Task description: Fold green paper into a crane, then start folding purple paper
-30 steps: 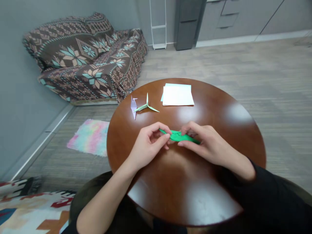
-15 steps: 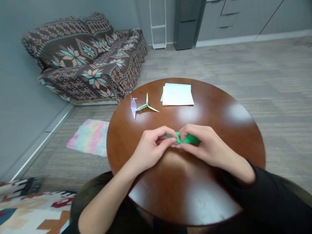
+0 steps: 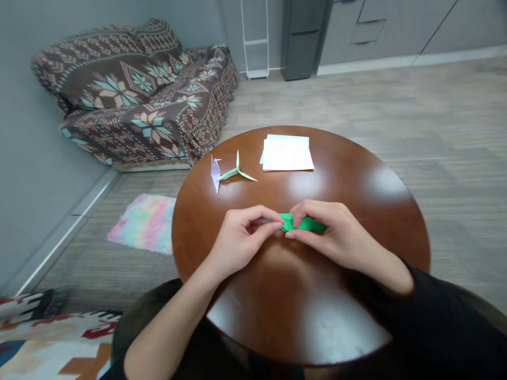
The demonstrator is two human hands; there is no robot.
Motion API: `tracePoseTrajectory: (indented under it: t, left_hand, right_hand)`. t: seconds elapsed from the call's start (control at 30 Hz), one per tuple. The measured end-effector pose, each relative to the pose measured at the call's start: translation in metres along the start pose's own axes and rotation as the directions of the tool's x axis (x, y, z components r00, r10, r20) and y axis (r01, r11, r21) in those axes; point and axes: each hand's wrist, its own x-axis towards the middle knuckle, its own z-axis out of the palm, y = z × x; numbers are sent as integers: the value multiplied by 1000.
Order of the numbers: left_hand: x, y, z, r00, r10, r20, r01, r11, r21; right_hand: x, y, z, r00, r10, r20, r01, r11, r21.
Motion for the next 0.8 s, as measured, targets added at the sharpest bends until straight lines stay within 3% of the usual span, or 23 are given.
tracePoseTrajectory:
  t: [0.17, 0.43, 0.63, 0.8]
  left_hand:
    - [1, 2, 0, 997, -19, -73, 14, 998, -66]
    - [1, 0, 1, 994, -84, 75, 91, 992, -90]
    - [0, -1, 1, 993, -105, 49, 109, 991, -82]
    - [1, 0, 3, 999, -45, 14, 45, 999, -22]
  right_hand:
    - [0, 1, 1, 998, 13, -65, -17, 998, -53]
    - [-2, 7, 0, 999, 40, -35, -42, 997, -57]
    - [-2, 8, 1, 1000, 13, -26, -15, 998, -65]
    - [-1, 0, 5, 996, -30, -83, 25, 998, -59]
